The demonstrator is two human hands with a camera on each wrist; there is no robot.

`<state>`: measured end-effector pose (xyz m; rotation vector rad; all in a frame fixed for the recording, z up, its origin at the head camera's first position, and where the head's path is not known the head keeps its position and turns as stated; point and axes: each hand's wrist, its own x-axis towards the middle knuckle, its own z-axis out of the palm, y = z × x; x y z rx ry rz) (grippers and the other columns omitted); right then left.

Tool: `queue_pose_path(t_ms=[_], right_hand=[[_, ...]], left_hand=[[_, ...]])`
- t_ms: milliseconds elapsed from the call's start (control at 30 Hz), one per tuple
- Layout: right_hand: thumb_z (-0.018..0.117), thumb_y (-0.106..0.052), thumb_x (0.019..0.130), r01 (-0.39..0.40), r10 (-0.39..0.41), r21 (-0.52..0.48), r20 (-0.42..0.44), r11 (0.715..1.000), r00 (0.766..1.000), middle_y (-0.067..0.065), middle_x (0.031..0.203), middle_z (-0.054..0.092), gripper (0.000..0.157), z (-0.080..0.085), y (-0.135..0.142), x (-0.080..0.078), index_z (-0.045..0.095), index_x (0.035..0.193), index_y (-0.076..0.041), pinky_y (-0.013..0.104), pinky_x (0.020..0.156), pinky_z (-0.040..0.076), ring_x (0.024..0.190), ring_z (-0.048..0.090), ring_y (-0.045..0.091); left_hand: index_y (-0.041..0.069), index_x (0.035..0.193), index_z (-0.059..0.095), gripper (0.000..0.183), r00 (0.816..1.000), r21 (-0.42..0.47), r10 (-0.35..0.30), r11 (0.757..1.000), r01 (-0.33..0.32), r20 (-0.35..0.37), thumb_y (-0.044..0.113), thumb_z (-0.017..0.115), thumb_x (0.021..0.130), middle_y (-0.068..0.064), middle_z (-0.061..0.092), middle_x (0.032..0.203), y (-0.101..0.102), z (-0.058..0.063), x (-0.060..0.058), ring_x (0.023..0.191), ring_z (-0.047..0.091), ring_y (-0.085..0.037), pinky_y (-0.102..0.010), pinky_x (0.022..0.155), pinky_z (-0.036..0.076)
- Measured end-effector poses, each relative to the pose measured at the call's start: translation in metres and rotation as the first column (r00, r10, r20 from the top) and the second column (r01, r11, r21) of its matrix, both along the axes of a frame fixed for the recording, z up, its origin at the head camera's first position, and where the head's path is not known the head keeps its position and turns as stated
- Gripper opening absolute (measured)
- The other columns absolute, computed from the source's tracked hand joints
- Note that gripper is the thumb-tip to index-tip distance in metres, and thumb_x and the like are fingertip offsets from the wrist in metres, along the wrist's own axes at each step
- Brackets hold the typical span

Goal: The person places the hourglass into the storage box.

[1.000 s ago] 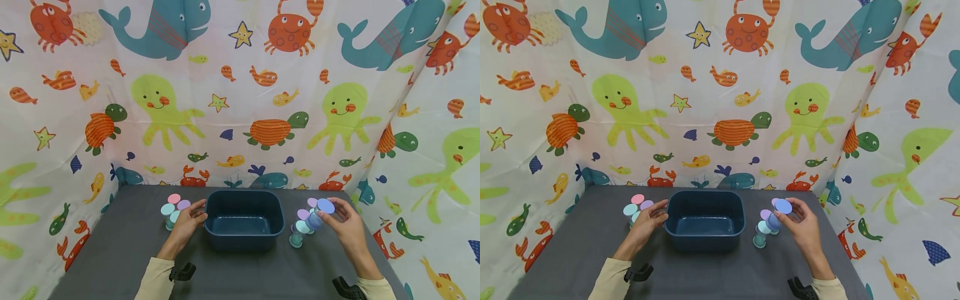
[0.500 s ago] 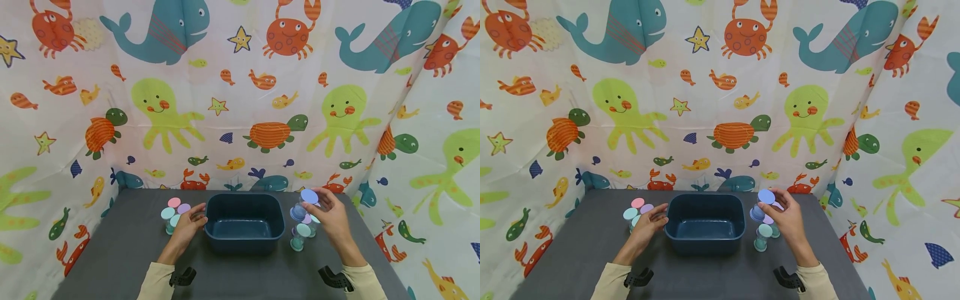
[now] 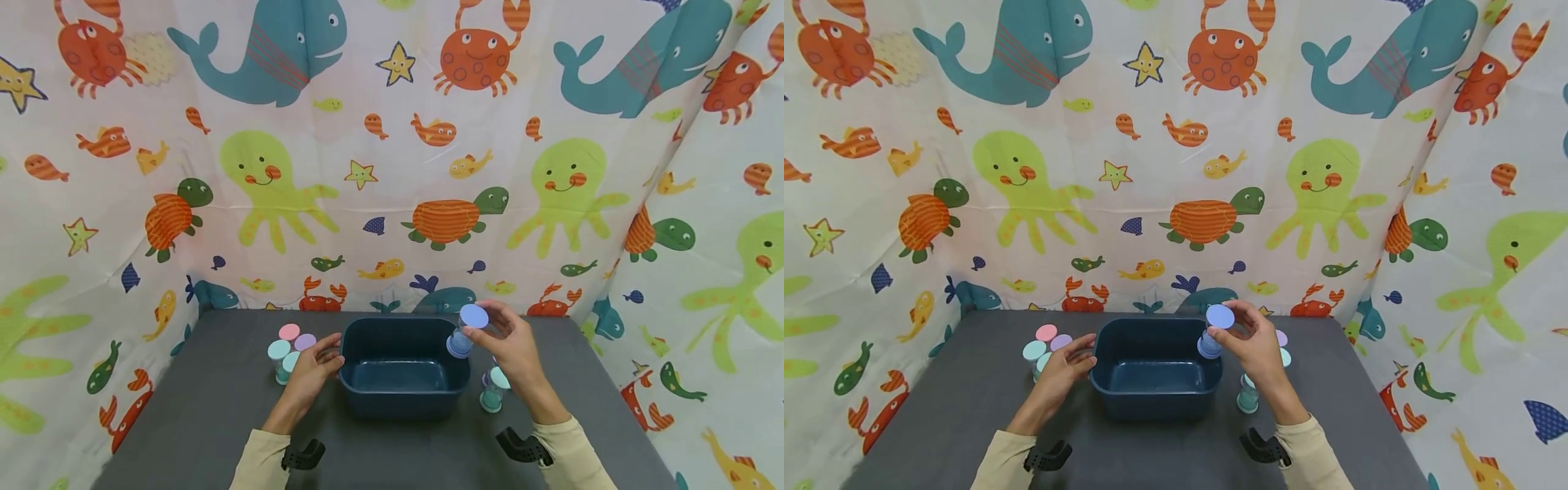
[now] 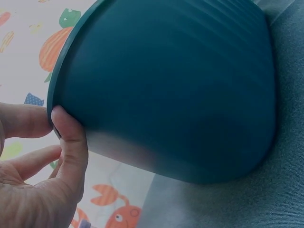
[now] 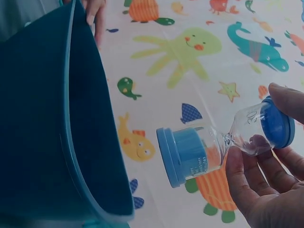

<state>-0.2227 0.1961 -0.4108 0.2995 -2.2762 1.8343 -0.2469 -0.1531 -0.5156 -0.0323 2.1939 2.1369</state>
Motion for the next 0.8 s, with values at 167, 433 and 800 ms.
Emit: queue_pose_path(t_ms=[167, 433, 800], right_hand=[[0.075, -0.016, 0.087, -0.006, 0.005, 0.017, 0.026, 1.000, 1.000, 0.006, 0.125, 0.059, 0.048, -0.004, -0.013, -0.004, 0.055, 0.130, -0.006, 0.016, 0.093, 0.049, 0.113, 0.058, 0.006], [0.077, -0.015, 0.085, -0.069, 0.069, -0.007, 0.049, 0.998, 0.996, 0.010, 0.126, 0.059, 0.048, -0.002, -0.039, -0.011, 0.057, 0.128, -0.009, 0.019, 0.093, 0.049, 0.113, 0.058, 0.013], [0.079, -0.016, 0.083, -0.169, 0.171, -0.041, 0.078, 0.985, 0.982, 0.013, 0.124, 0.061, 0.048, -0.012, -0.071, -0.026, 0.060, 0.126, -0.010, 0.023, 0.091, 0.053, 0.110, 0.058, 0.024]], left_hand=[[0.007, 0.140, 0.052, 0.050, 1.000, 0.008, 0.005, 1.000, -0.005, 0.000, 0.002, 0.062, 0.092, -0.019, 0.055, 0.135, 0.000, -0.002, 0.001, 0.103, 0.061, -0.022, -0.024, 0.074, 0.054], [0.007, 0.140, 0.053, 0.050, 1.000, 0.003, -0.003, 1.000, 0.003, -0.008, 0.004, 0.064, 0.092, -0.017, 0.057, 0.132, -0.003, -0.002, -0.002, 0.102, 0.060, -0.019, -0.025, 0.075, 0.054], [0.008, 0.140, 0.052, 0.050, 1.000, -0.012, -0.011, 1.000, 0.011, -0.014, 0.006, 0.064, 0.092, -0.017, 0.057, 0.132, -0.004, -0.005, -0.002, 0.101, 0.062, -0.017, -0.025, 0.074, 0.055]])
